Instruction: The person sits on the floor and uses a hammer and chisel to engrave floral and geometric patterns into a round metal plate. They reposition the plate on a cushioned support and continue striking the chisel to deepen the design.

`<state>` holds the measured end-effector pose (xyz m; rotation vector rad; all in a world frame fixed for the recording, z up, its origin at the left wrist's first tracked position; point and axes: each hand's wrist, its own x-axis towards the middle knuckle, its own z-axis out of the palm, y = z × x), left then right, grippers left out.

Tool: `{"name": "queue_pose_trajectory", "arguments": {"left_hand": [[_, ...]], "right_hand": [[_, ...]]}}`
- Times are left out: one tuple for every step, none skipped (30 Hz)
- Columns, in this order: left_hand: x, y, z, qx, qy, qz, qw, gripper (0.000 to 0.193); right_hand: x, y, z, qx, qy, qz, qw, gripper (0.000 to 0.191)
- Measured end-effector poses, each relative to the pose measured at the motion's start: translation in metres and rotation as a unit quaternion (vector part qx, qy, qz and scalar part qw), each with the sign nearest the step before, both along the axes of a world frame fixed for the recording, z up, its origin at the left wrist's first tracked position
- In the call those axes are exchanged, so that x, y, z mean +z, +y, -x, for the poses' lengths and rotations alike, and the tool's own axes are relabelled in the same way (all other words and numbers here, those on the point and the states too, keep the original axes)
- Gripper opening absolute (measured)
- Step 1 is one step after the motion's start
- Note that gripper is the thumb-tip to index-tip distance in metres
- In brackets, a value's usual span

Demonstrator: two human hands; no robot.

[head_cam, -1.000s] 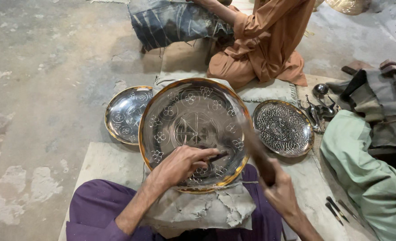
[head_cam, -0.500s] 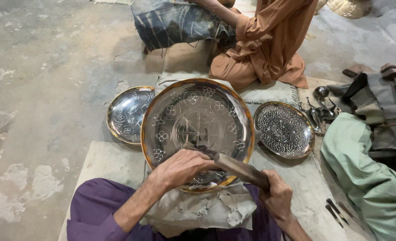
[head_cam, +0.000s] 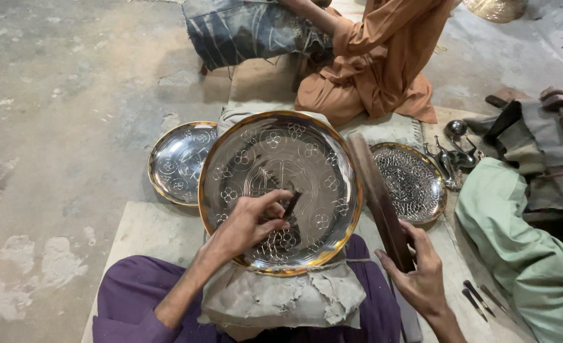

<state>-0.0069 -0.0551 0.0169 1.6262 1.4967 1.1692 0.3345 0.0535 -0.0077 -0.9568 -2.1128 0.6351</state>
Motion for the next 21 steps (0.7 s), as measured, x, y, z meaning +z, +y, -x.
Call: {"name": "queue_pose_trajectory", "arguments": {"left_hand": [[-0.001,0.002,0.000,-0.008,0.008,0.000,1.000,0.051],[-0.001,0.003,0.000,-0.016,0.016,0.000,1.000,0.053],[-0.002,0.005,0.001,-0.027,0.029,-0.010,0.999,0.052],[-0.002,0.006,0.002,-0.036,0.042,-0.020,0.998,0.052],[-0.002,0.007,0.002,-0.047,0.054,-0.029,0.997,0.052],[-0.003,0.008,0.002,-0.056,0.064,-0.046,0.995,0.053],[-0.002,0.010,0.003,-0.064,0.076,-0.065,0.993,0.054],[-0.002,0.011,0.002,-0.071,0.086,-0.082,0.990,0.055],[-0.002,0.010,0.001,-0.073,0.087,-0.080,0.990,0.055],[-0.002,0.011,0.001,-0.076,0.089,-0.081,0.990,0.055],[-0.001,0.011,0.001,-0.077,0.090,-0.082,0.990,0.055],[-0.001,0.011,0.000,-0.073,0.094,-0.075,0.990,0.055],[-0.001,0.010,0.000,-0.072,0.098,-0.067,0.990,0.055],[0.000,0.010,-0.001,-0.070,0.102,-0.060,0.990,0.055],[0.000,0.010,-0.001,-0.073,0.105,-0.065,0.990,0.054],[0.000,0.010,-0.002,-0.075,0.109,-0.069,0.989,0.054],[0.001,0.009,-0.001,-0.076,0.112,-0.074,0.988,0.054],[0.001,0.008,-0.002,-0.068,0.109,-0.063,0.990,0.054],[0.002,0.008,-0.004,-0.061,0.107,-0.053,0.991,0.054],[0.002,0.007,-0.005,-0.053,0.103,-0.041,0.992,0.054],[0.003,0.005,-0.006,-0.047,0.103,-0.057,0.992,0.054]], "right_hand": [[0.005,-0.001,0.003,0.003,-0.014,-0.042,0.999,0.063],[0.007,-0.002,0.006,0.007,-0.028,-0.083,0.996,0.061],[0.009,-0.001,0.009,-0.011,-0.044,-0.014,0.999,0.061],[0.010,-0.001,0.011,-0.027,-0.061,0.054,0.996,0.060],[0.011,-0.001,0.012,-0.043,-0.078,0.124,0.988,0.060],[0.011,0.000,0.013,-0.047,-0.072,0.123,0.989,0.062],[0.012,0.001,0.013,-0.050,-0.065,0.121,0.989,0.065],[0.013,0.002,0.013,-0.053,-0.060,0.120,0.990,0.068],[0.014,0.003,0.013,-0.037,-0.047,0.077,0.995,0.069],[0.015,0.005,0.012,-0.022,-0.033,0.031,0.999,0.070],[0.017,0.006,0.012,-0.005,-0.021,-0.016,1.000,0.071],[0.018,0.008,0.011,-0.001,-0.023,-0.033,0.999,0.070],[0.020,0.009,0.011,0.000,-0.025,-0.049,0.998,0.070],[0.021,0.011,0.011,0.001,-0.027,-0.067,0.997,0.070],[0.022,0.012,0.012,0.005,-0.056,-0.042,0.998,0.076],[0.022,0.013,0.012,0.009,-0.085,-0.016,0.996,0.082],[0.022,0.014,0.014,0.013,-0.113,0.009,0.993,0.088],[0.021,0.014,0.015,0.009,-0.142,-0.042,0.989,0.085],[0.020,0.015,0.017,0.004,-0.170,-0.094,0.981,0.083],[0.019,0.015,0.019,0.000,-0.198,-0.144,0.970,0.080],[0.017,0.014,0.021,0.020,-0.125,-0.066,0.990,0.079]]}}
